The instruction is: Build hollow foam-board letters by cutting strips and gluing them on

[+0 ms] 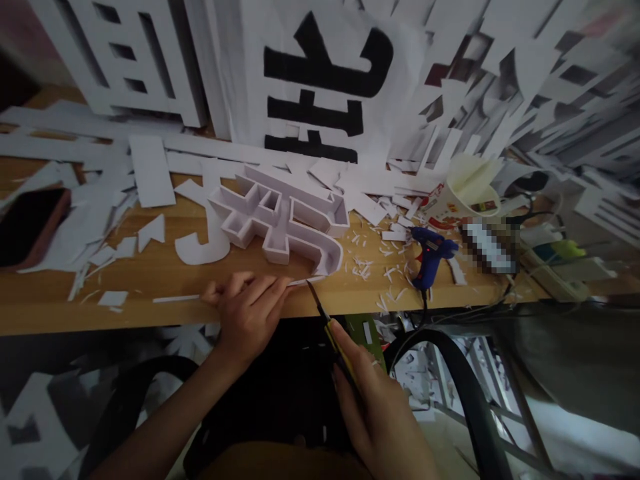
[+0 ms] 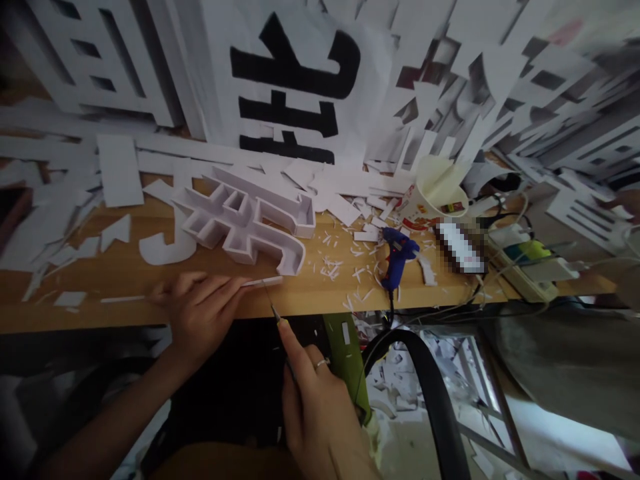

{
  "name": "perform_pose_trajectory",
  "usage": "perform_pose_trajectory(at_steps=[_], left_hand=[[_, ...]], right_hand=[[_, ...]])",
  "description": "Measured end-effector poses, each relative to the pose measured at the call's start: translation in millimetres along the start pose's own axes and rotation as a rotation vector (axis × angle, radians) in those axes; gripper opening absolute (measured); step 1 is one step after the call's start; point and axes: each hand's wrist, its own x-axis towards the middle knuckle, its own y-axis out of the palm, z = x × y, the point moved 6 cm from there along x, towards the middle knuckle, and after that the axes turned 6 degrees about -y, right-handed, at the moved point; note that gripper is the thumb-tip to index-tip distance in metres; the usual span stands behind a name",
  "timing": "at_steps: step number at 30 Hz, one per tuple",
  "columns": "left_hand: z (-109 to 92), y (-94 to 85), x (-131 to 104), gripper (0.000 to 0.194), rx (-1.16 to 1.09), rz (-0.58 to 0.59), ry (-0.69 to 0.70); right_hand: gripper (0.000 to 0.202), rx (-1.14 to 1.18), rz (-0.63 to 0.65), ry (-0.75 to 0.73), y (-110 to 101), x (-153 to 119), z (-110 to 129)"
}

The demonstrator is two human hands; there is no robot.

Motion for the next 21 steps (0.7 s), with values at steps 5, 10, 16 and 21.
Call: perform_pose_trajectory(at_steps=[5,10,16,21], left_hand=[[11,-2.4,-8,0.007,0.021,-0.011,-0.022],[10,-1.2,-11,0.006,0.060,-0.013,-0.092],[5,0.8,-15,0.012,0.001,0.008,-0.091],[8,1.4,-16,0.012,0.001,0.022,-0.115]], right_hand=[[0.059,-0.015,0.073,-0.011,11,8,3],[0.060,-0.102,0.099,0.001,23,8,3],[0.069,-0.251,0.101,-0.003,30,6,10],[0.062,-0.215,0.014,-0.024,33,9,13]])
